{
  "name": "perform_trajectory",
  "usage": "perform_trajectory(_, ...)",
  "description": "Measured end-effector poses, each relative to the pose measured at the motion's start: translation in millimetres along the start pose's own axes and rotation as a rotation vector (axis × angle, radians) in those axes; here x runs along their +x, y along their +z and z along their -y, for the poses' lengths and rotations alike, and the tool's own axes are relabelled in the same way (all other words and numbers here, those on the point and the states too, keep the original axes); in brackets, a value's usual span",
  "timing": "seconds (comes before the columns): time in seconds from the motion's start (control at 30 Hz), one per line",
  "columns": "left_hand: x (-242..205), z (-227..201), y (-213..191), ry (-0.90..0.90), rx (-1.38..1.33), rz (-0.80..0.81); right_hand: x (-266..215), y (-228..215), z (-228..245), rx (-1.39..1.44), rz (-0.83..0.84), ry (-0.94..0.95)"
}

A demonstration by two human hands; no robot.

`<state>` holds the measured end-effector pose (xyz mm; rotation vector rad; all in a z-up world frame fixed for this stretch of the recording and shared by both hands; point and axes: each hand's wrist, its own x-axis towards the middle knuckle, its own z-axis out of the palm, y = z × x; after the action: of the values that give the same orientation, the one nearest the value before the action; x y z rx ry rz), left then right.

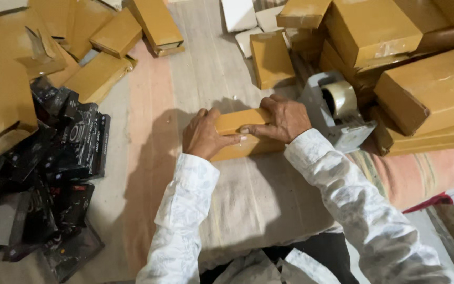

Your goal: The person places small black product boxes into brown cardboard boxes, closes the flaps, and seals them with clear packing tape using a tape dispenser. The sealed boxes are stacked to the side.

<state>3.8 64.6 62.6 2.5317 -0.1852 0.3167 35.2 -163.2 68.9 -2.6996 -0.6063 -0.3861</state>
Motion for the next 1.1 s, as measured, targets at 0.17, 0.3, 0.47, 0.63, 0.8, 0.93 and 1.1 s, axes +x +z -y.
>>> perform_trajectory(0.17,-3,13,22,-0.042,-0.012,0.006,-11,19,-5,0.011,-0.258,-0.041)
perform_trajectory(0.3,-11,15,60,-0.088,-0.475,-0.595,-15,47,4,0.155,-0.517,0.170)
perform_trajectory(0.47,-14,20,99,-0.245,-0.477,-0.644,-8,72,9,0.137,-0.542,0.253)
perform_trajectory(0.63,7,24,106,-0.367,0.130,-0.417,10,98,18,-0.242,-0.206,0.287)
perform_trajectory(0.8,33,23,105,-0.312,0.227,-0.191,36,125,21,-0.287,-0.053,0.234)
perform_trajectory(0.93,34,27,102,-0.353,0.218,-0.035,35,130,17,-0.320,0.043,0.255)
perform_trajectory(1.1,52,25,92,-0.419,0.161,0.015,50,109,14,-0.288,0.080,0.263)
